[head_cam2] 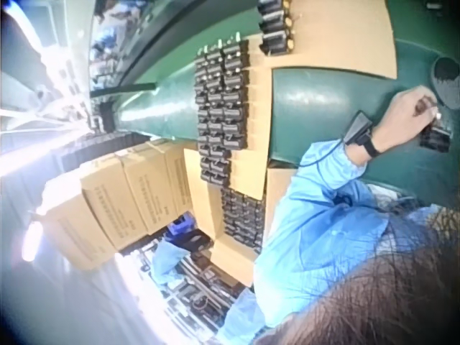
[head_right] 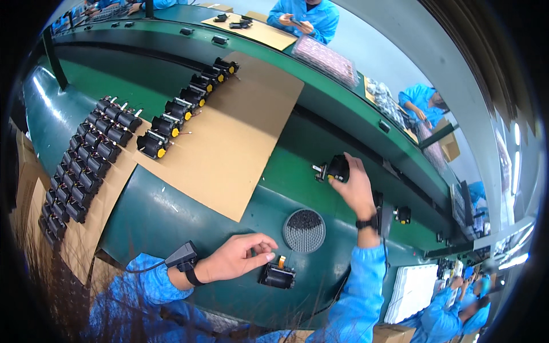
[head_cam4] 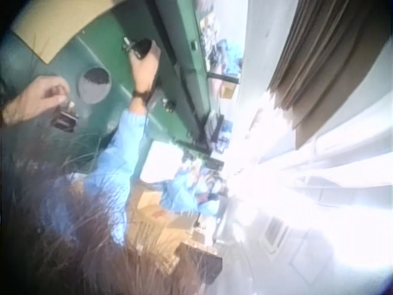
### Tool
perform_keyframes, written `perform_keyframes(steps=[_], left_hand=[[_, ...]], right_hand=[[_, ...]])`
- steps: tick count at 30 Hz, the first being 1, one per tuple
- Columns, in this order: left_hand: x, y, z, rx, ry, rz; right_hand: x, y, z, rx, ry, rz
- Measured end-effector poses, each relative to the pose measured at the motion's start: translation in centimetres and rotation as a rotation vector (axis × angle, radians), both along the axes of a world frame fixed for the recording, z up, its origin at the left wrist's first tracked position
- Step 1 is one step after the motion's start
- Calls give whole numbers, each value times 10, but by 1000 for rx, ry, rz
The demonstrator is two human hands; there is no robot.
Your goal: The person assembles small black electronic housings by inserting yellow internal components by hand and then securing them with an electric screwdriver at a factory workbench.
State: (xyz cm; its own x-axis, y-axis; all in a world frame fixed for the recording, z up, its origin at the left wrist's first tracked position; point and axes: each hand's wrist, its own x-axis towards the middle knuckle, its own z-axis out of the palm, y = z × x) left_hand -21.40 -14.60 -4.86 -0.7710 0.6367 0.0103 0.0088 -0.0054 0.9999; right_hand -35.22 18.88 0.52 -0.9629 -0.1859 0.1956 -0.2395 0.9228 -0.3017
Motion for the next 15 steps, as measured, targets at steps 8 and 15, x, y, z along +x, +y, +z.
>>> perform_keyframes(steps=[8, 15], left_hand=[[-1, 6, 6, 538, -616, 12], [-2, 5, 16, 613, -713, -88]], right_hand=[[108, -143, 51, -184, -194, 402], [9, -33, -14, -300, -39, -156]])
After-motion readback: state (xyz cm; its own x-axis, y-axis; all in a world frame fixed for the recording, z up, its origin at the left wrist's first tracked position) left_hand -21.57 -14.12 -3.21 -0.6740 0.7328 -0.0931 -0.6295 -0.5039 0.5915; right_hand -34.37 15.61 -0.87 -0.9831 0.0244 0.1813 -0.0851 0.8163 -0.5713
